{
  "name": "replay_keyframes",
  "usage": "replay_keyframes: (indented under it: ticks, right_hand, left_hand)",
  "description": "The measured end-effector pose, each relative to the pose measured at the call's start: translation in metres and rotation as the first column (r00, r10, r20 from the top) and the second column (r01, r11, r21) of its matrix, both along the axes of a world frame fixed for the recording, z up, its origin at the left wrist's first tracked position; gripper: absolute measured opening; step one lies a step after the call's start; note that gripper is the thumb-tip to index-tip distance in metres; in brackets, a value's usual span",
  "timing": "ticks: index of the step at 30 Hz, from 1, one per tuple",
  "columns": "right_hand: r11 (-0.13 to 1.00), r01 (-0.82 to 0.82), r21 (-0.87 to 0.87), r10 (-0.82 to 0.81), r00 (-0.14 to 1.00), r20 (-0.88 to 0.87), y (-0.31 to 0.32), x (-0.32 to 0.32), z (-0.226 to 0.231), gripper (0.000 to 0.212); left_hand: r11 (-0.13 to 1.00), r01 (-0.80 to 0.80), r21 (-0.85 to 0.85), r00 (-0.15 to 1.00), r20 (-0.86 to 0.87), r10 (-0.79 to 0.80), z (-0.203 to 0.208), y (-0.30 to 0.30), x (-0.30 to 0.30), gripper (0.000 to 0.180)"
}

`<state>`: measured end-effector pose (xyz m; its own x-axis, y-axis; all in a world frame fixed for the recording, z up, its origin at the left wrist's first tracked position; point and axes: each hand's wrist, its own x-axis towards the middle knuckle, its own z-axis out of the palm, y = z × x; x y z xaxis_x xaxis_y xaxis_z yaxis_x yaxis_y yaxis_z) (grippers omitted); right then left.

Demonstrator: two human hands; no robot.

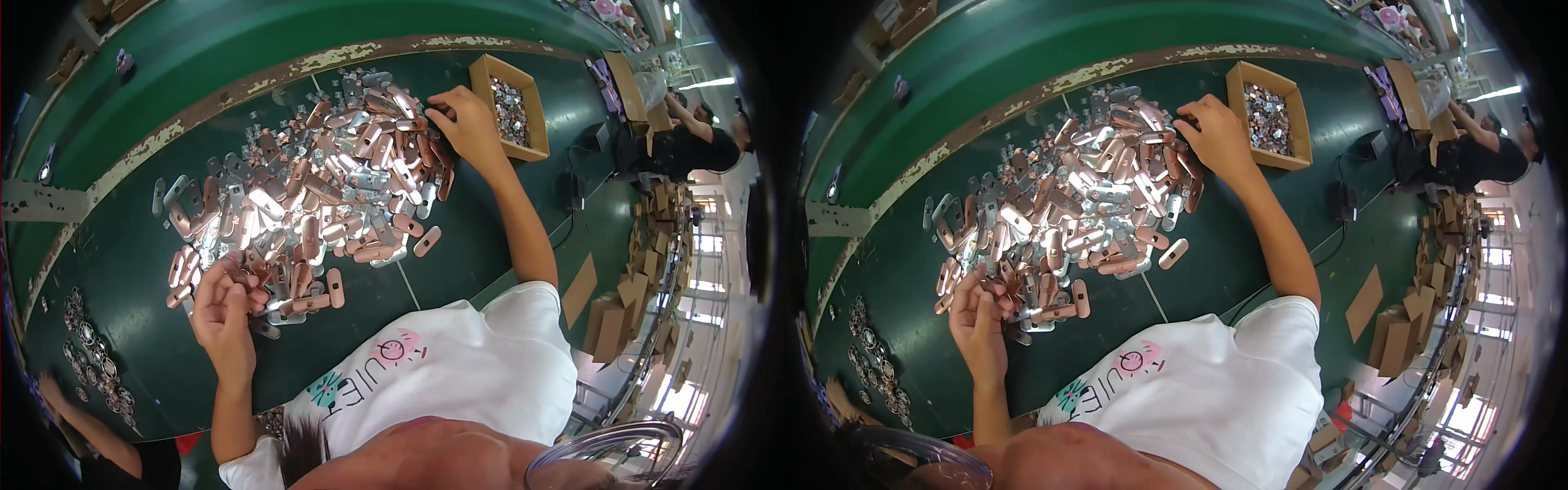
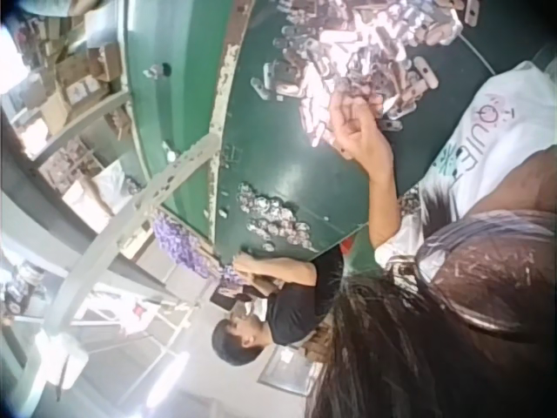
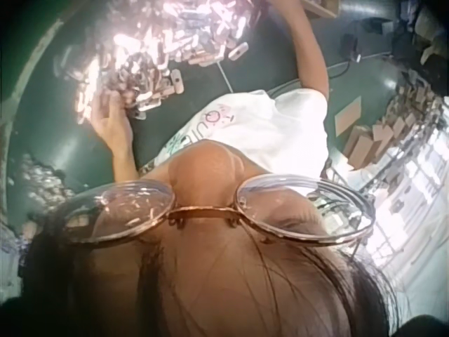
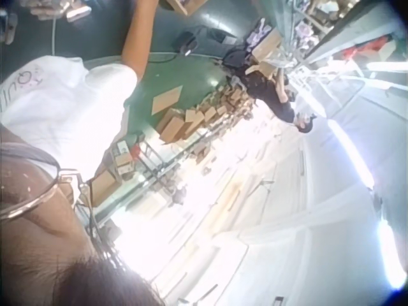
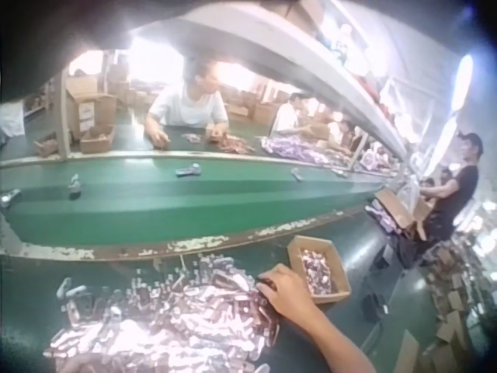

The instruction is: Assembling small metal components by hand and using a small manual press tool at a factory workbench.

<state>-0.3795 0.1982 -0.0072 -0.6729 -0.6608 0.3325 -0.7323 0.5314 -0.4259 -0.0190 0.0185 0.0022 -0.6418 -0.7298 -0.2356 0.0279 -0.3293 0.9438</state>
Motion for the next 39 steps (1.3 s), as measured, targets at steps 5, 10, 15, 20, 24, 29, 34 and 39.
replay_keyframes:
  ticks: [5,10,15,20,24,29,34,39]
  right_hand:
    - [0.995,-0.090,0.047,0.090,0.996,0.002,-0.011,-0.004,-0.009,0.008]
    - [0.909,0.043,-0.414,0.151,0.893,0.425,-0.023,0.025,0.011,0.009]
    - [0.690,-0.436,-0.578,0.716,0.528,0.456,-0.086,0.134,0.038,0.013]
    - [0.662,-0.279,-0.696,0.740,0.094,0.666,-0.119,0.176,0.024,0.013]
    - [0.647,-0.277,-0.710,0.750,0.067,0.658,-0.118,0.195,0.026,0.012]
    - [0.590,-0.508,-0.628,0.806,0.330,0.491,-0.122,0.199,0.006,0.012]
    - [0.575,-0.571,-0.586,0.818,0.380,0.432,-0.119,0.198,0.003,0.012]
    - [0.570,-0.595,-0.567,0.821,0.401,0.406,-0.118,0.200,0.005,0.014]
  left_hand:
    - [0.997,0.052,0.049,0.999,0.002,-0.053,-0.009,-0.001,0.012,0.015]
    - [0.993,0.059,0.105,0.995,-0.084,-0.050,-0.006,-0.011,0.005,0.017]
    - [0.997,0.075,-0.013,0.996,-0.052,-0.076,-0.003,-0.008,0.008,0.014]
    - [0.997,0.017,0.081,0.991,-0.131,-0.006,-0.003,-0.007,0.012,0.017]
    - [0.985,-0.087,0.149,0.975,-0.189,0.115,0.004,-0.008,0.007,0.022]
    - [0.983,-0.005,0.185,0.987,-0.159,0.035,-0.003,-0.004,0.009,0.022]
    - [0.966,0.049,0.253,0.957,-0.289,0.027,-0.008,-0.001,0.007,0.016]
    - [0.946,0.095,0.311,0.941,-0.337,0.016,-0.013,-0.004,0.008,0.013]
